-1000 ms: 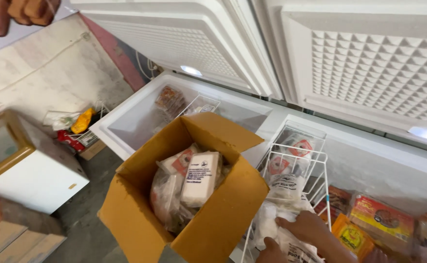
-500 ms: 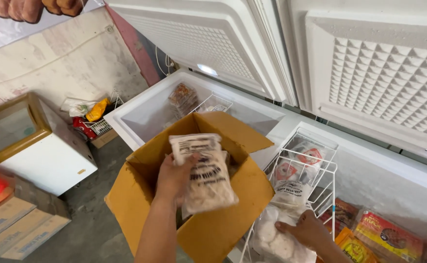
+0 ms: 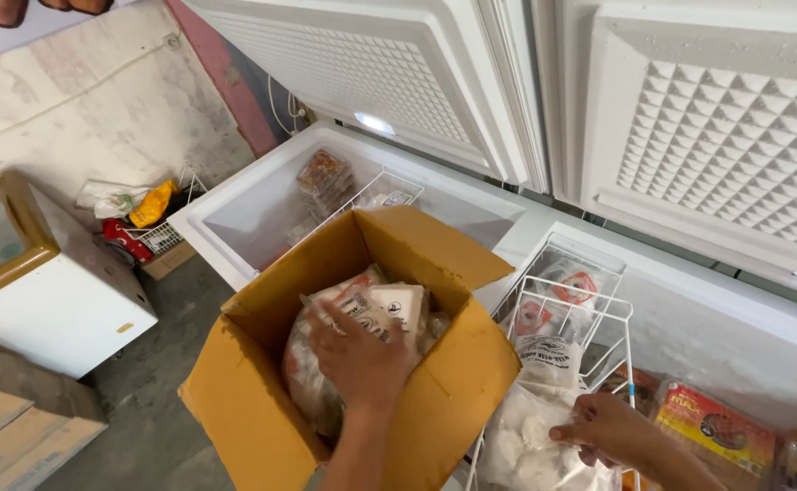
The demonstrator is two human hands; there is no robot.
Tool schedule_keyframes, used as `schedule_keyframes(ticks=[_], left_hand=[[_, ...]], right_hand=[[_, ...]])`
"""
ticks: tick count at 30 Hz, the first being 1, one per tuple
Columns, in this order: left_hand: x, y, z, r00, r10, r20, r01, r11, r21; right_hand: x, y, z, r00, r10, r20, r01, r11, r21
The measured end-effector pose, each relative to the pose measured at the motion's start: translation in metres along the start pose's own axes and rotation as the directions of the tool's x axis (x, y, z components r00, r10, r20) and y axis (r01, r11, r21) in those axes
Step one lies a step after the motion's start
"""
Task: The person takes packaged frozen food items from a cardboard box and places them into a wire basket inside a chest freezer. The person handles multiple packages of what appears to be frozen fish or meat, arranging them in the basket.
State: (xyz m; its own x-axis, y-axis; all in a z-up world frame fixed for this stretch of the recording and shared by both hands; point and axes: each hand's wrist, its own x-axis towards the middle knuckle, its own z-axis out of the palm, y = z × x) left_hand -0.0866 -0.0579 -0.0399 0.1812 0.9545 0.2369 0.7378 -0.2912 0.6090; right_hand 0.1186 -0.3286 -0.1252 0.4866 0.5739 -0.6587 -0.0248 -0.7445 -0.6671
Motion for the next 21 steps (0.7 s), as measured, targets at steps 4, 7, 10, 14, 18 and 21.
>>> schedule_keyframes(ticks=[4,7,10,14,18,21], left_hand=[[-0.067,0.029,0.005,0.707,0.68,0.194,-0.584,0.716,-0.382],[-0.088,0.05,-0.001,0.625,0.666,0.409,-0.474,0.739,-0.479],[-0.092,0.051,0.006,0.563,0.792,0.237,-0.633,0.598,-0.492],[-0.091,0.069,-0.013,0.612,0.756,0.233,-0.561,0.622,-0.546],[-0.084,0.072,-0.019,0.653,0.744,0.143,-0.554,0.598,-0.579],[-0.077,0.071,-0.022,0.728,0.639,0.247,-0.383,0.679,-0.627]], right_hand=[[-0.013,0.0,-0.007,0.998,-0.06,-0.008,0.06,0.996,0.065],[-0.043,-0.02,-0.015,0.998,-0.031,-0.055,0.029,0.999,-0.036],[-0.057,-0.017,-0.03,0.991,-0.129,-0.034,0.133,0.979,0.153],[-0.119,-0.067,-0.059,0.996,-0.048,-0.077,0.043,0.997,-0.07],[-0.105,-0.033,-0.106,0.998,-0.043,-0.037,0.041,0.998,-0.056],[-0.043,0.058,-0.158,0.977,-0.088,-0.193,0.086,0.996,-0.016]])
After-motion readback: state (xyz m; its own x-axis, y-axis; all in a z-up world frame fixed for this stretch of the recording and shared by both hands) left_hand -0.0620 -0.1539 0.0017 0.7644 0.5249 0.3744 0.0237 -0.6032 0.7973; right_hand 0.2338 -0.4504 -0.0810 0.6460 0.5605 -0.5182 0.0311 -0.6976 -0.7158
